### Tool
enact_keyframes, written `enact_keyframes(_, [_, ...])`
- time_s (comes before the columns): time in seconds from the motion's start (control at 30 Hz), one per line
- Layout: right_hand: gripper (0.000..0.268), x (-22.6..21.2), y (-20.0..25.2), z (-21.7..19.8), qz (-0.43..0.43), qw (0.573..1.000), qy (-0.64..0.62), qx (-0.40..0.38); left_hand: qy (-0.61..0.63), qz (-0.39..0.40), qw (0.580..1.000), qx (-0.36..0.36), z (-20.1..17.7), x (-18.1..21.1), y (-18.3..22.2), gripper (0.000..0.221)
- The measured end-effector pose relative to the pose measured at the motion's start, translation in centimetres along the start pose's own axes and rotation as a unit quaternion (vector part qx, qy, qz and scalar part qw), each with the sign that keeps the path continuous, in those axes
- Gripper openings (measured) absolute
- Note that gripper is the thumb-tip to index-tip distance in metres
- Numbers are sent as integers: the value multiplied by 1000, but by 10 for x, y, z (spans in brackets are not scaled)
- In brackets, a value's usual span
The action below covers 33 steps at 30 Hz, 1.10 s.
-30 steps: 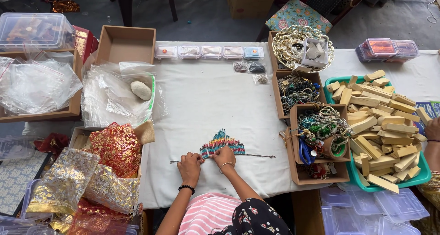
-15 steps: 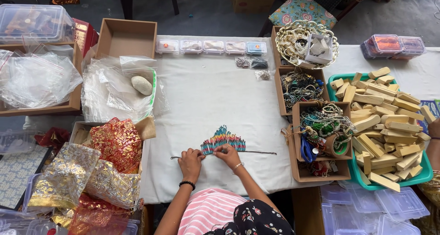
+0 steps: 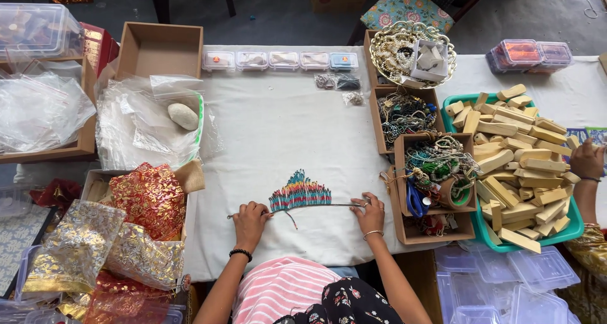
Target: Sorting and organizing jewelry items and necklaces into plastic bags.
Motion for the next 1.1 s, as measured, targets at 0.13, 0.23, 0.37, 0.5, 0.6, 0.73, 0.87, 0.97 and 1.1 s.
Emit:
enact_keyframes(0.13, [24,8,3,12,34,998,-48,14,64,-2,998,15,11,20,-14,24])
enact_keyframes(0.23, [21,7,5,12,45,996,-76,33,82,-16,996,12,16,41,-28,25])
enact_keyframes(0.37, [17,7,5,8,53,995,-75,24,44,-116,991,-47,30,41,-39,26])
enact_keyframes(0.5, [13,9,2,7,49,996,-73,17,71,-123,989,-41,25,36,-43,20])
enact_keyframes(0.6, [13,12,3,8,50,996,-75,21,128,-112,985,-41,44,12,-48,22])
enact_keyframes(0.73, [13,21,0,12,53,995,-87,17,181,-131,973,-56,49,-4,-45,24])
enact_keyframes(0.87, [12,30,-4,10,49,995,-89,-1,112,10,993,-40,4,-1,-23,36])
enact_keyframes(0.97, [10,31,-9,0,59,996,-56,-28,-4,62,998,-20,-10,-25,-5,34])
enact_keyframes(1.1, [6,49,-19,9,63,996,9,-66,-68,37,997,13,-23,-49,8,16])
Point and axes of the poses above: each hand's wrist, its own y-axis away from the middle knuckle, its own z-axis out of the palm, x = y × z, the point moved 3 cm from there along -y, towards the middle knuckle, and after that the axes turned 4 degrees about z, right-handed, at the moved point
